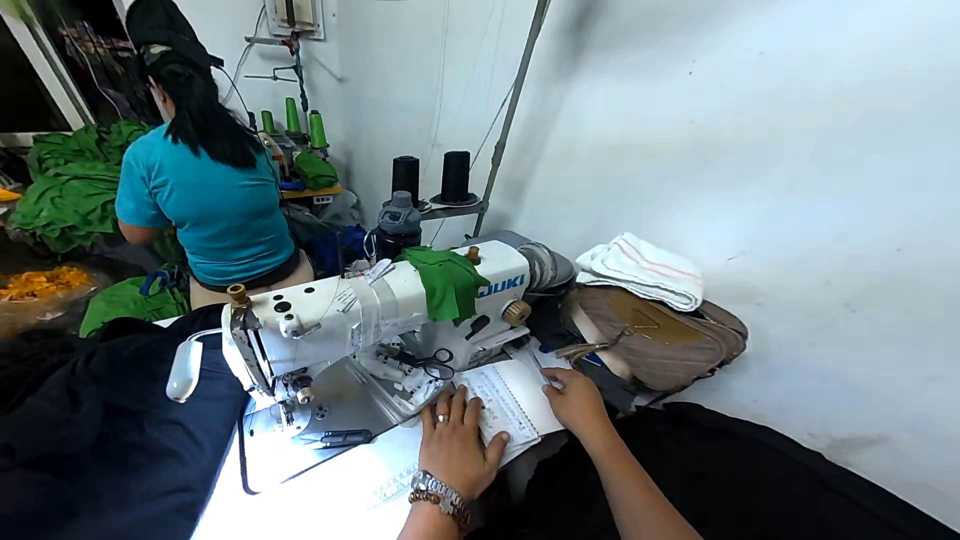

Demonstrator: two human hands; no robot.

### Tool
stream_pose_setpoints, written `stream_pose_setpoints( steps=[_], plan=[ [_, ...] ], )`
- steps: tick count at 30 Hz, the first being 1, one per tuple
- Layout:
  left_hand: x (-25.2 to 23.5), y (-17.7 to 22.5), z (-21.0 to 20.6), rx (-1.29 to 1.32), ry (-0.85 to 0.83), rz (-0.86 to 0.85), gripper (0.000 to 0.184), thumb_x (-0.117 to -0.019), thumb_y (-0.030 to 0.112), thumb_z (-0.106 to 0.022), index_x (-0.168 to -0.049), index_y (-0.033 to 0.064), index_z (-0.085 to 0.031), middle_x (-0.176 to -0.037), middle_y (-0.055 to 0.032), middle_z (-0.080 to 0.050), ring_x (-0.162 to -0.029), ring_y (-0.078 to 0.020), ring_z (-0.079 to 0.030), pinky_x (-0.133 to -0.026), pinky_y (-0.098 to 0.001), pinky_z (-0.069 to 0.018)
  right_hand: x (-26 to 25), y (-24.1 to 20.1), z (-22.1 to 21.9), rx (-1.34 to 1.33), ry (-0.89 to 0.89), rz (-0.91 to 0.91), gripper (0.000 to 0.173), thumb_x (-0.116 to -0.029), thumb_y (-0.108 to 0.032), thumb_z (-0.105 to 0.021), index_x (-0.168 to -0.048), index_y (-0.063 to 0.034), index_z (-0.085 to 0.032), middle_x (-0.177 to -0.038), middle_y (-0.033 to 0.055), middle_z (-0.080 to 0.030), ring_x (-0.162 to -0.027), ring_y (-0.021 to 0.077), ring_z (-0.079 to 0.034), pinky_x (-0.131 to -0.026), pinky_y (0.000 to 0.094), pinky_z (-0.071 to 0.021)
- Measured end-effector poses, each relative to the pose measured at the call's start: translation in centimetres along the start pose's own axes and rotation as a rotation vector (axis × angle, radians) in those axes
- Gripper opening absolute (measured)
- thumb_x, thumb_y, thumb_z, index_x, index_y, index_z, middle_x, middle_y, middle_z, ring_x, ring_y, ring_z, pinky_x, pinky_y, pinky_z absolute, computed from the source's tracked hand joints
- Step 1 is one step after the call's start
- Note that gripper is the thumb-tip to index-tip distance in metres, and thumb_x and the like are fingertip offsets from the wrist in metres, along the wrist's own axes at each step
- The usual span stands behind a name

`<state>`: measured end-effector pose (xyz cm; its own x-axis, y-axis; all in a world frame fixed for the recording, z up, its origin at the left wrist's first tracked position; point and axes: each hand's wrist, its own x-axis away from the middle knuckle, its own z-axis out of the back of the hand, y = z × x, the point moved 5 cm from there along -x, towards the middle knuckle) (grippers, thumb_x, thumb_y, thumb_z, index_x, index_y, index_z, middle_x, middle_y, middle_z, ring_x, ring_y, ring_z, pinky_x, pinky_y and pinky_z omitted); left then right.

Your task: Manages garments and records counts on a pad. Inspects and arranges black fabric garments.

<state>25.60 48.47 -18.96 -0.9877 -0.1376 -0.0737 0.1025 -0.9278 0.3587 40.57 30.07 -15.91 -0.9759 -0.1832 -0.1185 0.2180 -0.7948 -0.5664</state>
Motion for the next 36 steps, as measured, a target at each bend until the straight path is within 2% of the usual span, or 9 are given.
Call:
stream_pose_setpoints(
  steps=[4, 8, 12, 15, 18, 23, 31, 33, 36],
  plan=[
    [0.0, 0.0, 0.0, 0.007, 0.011, 0.001, 0.082, -0.0967, 0.078, -0.021, -0.156, 0.0262, -0.044, -0.168, 0.0019, -0.03, -0.156, -0.0262, -0.024, -0.123, -0.0597, -0.0167, 0.8, 0.6, 0.5, -0.04, 0.057, 0.001, 0.025, -0.0985, -0.005, -0.064, -0.122, -0.0033, -0.072, -0.128, 0.0227, -0.064, -0.112, 0.0362, -0.065, -0.095, 0.0531, -0.0546],
    [0.0, 0.0, 0.0, 0.009, 0.023, -0.002, 0.081, -0.0969, 0.078, -0.02, -0.155, 0.0267, -0.044, -0.168, 0.0028, -0.031, -0.156, -0.0244, -0.025, -0.124, -0.0582, -0.0171, 1.5, 1.8, 1.3, -0.044, 0.104, 0.047, 0.022, -0.0979, -0.006, -0.066, -0.117, -0.0017, -0.074, -0.124, 0.0231, -0.065, -0.112, 0.0357, -0.065, -0.095, 0.0519, -0.055],
    [0.1, 0.1, 0.3, 0.016, 0.021, -0.007, 0.081, -0.0976, 0.077, -0.02, -0.155, 0.0252, -0.045, -0.168, 0.0021, -0.032, -0.156, -0.0243, -0.025, -0.124, -0.0578, -0.0171, 2.1, 3.4, 2.7, 0.001, 0.284, 0.089, 0.02, -0.0954, -0.007, -0.068, -0.114, -0.0013, -0.074, -0.121, 0.0271, -0.065, -0.117, 0.046, -0.06, -0.101, 0.063, -0.0477],
    [0.1, 0.0, 0.3, 0.015, 0.034, -0.006, 0.08, -0.0981, 0.076, -0.02, -0.155, 0.0251, -0.046, -0.167, 0.0017, -0.033, -0.155, -0.0244, -0.027, -0.124, -0.0578, -0.0174, 2.4, 4.5, 4.3, 0.033, 0.431, -0.028, 0.039, -0.0931, -0.014, -0.073, -0.128, 0.0009, -0.067, -0.133, 0.0339, -0.056, -0.126, 0.0561, -0.049, -0.108, 0.0716, -0.0341],
    [0.1, 0.0, 0.2, 0.004, 0.039, -0.01, 0.079, -0.0985, 0.075, -0.021, -0.154, 0.0253, -0.047, -0.167, 0.0016, -0.034, -0.155, -0.0247, -0.028, -0.123, -0.0583, -0.0181, 1.4, 6.4, 4.3, 0.01, 0.326, -0.12, 0.057, -0.0976, -0.025, -0.07, -0.145, 0.0018, -0.053, -0.147, 0.0316, -0.049, -0.137, 0.054, -0.043, -0.113, 0.0709, -0.0285],
    [0.0, -0.1, 0.2, -0.009, 0.043, -0.001, 0.08, -0.0982, 0.076, -0.02, -0.154, 0.0259, -0.046, -0.167, 0.0016, -0.034, -0.155, -0.0252, -0.028, -0.123, -0.059, -0.0187, 0.3, 6.2, 2.8, 0.053, 0.211, -0.112, 0.039, -0.1018, -0.024, -0.064, -0.133, -0.0005, -0.066, -0.142, 0.0317, -0.052, -0.133, 0.0536, -0.046, -0.109, 0.0708, -0.0349],
    [0.0, -0.3, -0.1, -0.019, 0.044, -0.001, 0.077, -0.0988, 0.075, -0.019, -0.154, 0.0282, -0.047, -0.167, 0.0039, -0.033, -0.155, -0.0252, -0.027, -0.122, -0.0595, -0.0198, 1.3, 4.6, 1.5, 0.14, 0.189, -0.046, 0.03, -0.1037, -0.021, -0.059, -0.129, -0.0115, -0.072, -0.143, 0.0163, -0.059, -0.133, 0.0488, -0.047, -0.107, 0.073, -0.0343],
    [0.1, -0.3, -0.2, -0.022, 0.051, -0.002, 0.077, -0.0991, 0.074, -0.019, -0.154, 0.0285, -0.047, -0.167, 0.0042, -0.034, -0.155, -0.0247, -0.027, -0.122, -0.059, -0.0197, 1.2, 4.9, 2.1, 0.067, 0.243, -0.023, 0.031, -0.1045, -0.017, -0.057, -0.131, -0.0088, -0.069, -0.135, 0.0183, -0.064, -0.13, 0.0477, -0.051, -0.108, 0.0709, -0.0352],
    [0.2, -0.4, -0.1, -0.012, 0.04, 0.001, 0.075, -0.0998, 0.073, -0.02, -0.154, 0.0287, -0.047, -0.166, 0.0032, -0.035, -0.155, -0.0245, -0.028, -0.122, -0.0586, -0.0192, 0.4, 5.2, 4.2, -0.045, 0.347, -0.058, 0.03, -0.1061, -0.011, -0.051, -0.128, 0.0011, -0.067, -0.118, 0.0279, -0.069, -0.114, 0.0476, -0.064, -0.101, 0.0649, -0.0469]
  ],
)
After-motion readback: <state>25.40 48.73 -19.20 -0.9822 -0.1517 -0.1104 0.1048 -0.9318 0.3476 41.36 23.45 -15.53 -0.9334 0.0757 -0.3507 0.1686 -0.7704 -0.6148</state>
